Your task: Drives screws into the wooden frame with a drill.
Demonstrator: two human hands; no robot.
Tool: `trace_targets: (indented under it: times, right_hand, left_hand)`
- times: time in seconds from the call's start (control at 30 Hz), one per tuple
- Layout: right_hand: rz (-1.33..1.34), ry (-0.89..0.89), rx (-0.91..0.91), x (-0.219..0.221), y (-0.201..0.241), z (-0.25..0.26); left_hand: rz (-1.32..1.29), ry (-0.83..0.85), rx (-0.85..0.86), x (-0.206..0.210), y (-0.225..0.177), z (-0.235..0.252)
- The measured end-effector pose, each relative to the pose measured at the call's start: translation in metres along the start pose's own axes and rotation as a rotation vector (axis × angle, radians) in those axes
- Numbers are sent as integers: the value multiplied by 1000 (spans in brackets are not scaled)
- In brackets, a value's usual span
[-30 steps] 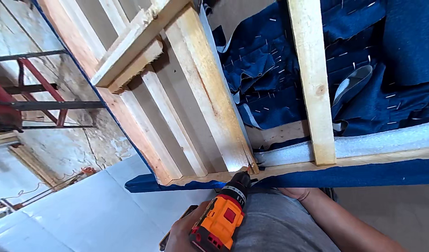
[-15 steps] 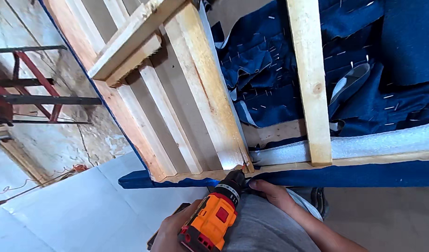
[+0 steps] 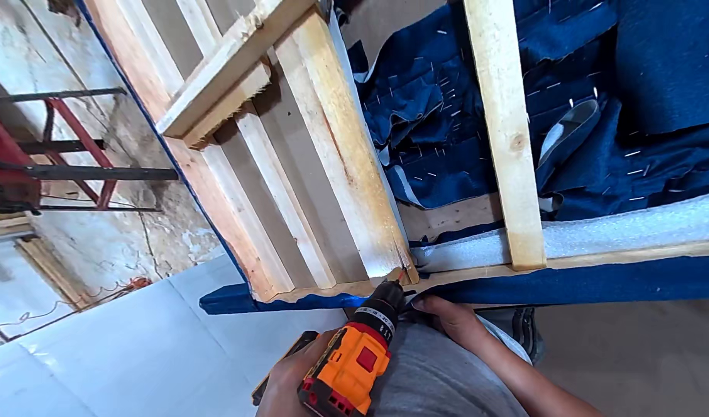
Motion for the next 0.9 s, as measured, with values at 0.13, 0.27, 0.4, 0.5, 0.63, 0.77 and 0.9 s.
trace_targets:
  times: [0.13, 0.27, 0.4, 0.5, 0.63, 0.77, 0.9]
  right_hand:
    - [-6, 5, -19, 0, 1, 0]
    - [-22, -10, 6, 1, 2, -1]
    - [-16, -21, 22, 2, 3, -2]
    - [-9, -11, -11, 1, 1, -1]
    - [-29, -28, 0, 1, 1, -1]
    - [-71, -48, 9, -1, 0, 0]
    - [-56, -19, -30, -1, 1, 1]
  left_hand:
    - [-22, -11, -8, -1, 1, 0]
    - [-53, 1, 28, -3, -1, 1]
    - [-73, 0, 46, -1, 3, -1]
    - [-103, 9, 41, -2, 5, -2]
    - [-103, 4, 31, -1, 3, -1]
    - [-10, -32, 75, 1, 7, -2]
    - [-59, 1, 28, -6, 3, -4]
Point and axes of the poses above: each hand's wrist, its own z-axis towards the middle knuckle, its own x-axis out of the palm, y = z × x, the point moved 3 cm from there along z, towards the middle knuckle, and after that the axes turned 8 degrees about x, right-handed, at the moved point
